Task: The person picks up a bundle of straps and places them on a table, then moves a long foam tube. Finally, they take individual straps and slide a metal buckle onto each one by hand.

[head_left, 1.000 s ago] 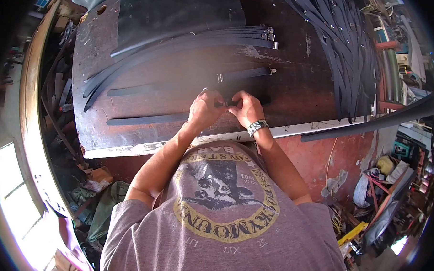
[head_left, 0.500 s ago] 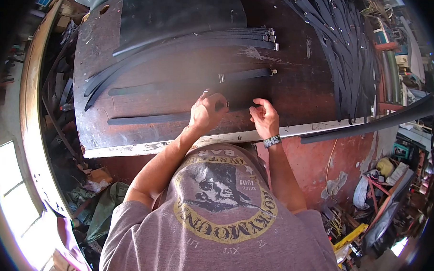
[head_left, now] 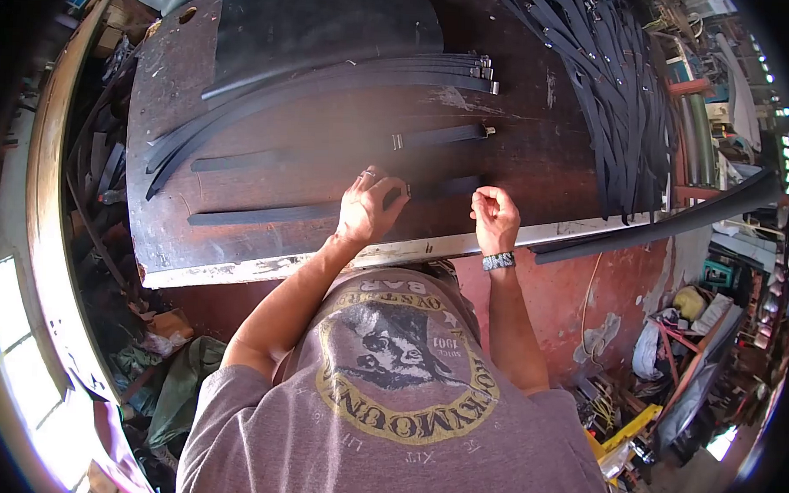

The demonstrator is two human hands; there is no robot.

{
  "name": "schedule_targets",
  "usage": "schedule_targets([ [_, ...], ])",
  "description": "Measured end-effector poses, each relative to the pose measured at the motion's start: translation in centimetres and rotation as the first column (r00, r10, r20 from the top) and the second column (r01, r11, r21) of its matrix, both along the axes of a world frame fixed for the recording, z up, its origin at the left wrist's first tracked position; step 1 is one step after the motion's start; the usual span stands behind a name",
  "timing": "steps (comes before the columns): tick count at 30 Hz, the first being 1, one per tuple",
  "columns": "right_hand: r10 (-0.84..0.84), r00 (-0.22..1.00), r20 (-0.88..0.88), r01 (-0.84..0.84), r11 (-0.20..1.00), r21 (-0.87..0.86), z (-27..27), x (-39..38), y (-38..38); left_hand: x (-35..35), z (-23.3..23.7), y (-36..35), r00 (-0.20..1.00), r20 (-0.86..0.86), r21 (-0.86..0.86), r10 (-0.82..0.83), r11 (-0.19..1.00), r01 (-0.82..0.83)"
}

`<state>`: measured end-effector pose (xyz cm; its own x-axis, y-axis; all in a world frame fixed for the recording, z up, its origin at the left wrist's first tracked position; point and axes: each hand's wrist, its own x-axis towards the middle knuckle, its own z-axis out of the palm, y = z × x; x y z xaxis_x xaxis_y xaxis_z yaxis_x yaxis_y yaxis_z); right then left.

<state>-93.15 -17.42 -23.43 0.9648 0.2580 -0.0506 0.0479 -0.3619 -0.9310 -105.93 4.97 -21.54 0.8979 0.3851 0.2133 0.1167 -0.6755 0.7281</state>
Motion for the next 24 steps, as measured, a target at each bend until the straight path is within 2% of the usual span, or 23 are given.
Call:
schedule_targets([
  [4,-0.021,0.999,-0.041,0.022,0.999,0.028,0.1,0.2,-0.4,-0.1,-0.4,-0.1,1.0,0.024,0.018,0.004,1.0,-0.004],
  [7,-0.077,0.997,-0.014,0.076,0.995,-0.066,0.0,0.4,-0.3,-0.1,-0.5,-0.2,1.0,0.023,0.013,0.019,1.0,-0.02],
  [10,-0.073,0.985,0.155,0.103,0.976,-0.193,2.4,0.6,1.3,0.1,-0.3,-0.4,0.999,0.032,0.01,0.035,0.999,-0.036],
  [14,-0.072,0.991,0.115,0.097,0.968,-0.23,1.3,1.6,1.7,0.0,-0.3,-0.4,0.999,-0.017,-0.013,0.043,0.999,-0.043],
  [17,-0.003,0.968,0.252,0.089,0.94,-0.331,0.0,1.7,1.1,-0.1,-0.6,-0.5,0.997,-0.061,-0.006,0.046,0.999,-0.046],
  [21,0.032,0.976,0.217,0.071,0.891,-0.449,0.6,1.7,1.5,-0.3,-1.0,-0.4,0.993,-0.115,-0.039,0.03,0.999,-0.034],
  [24,0.016,0.989,0.147,0.055,0.882,-0.468,1.3,2.0,1.9,-0.5,-1.3,-0.3,0.994,-0.112,0.019,0.016,1.0,-0.014],
])
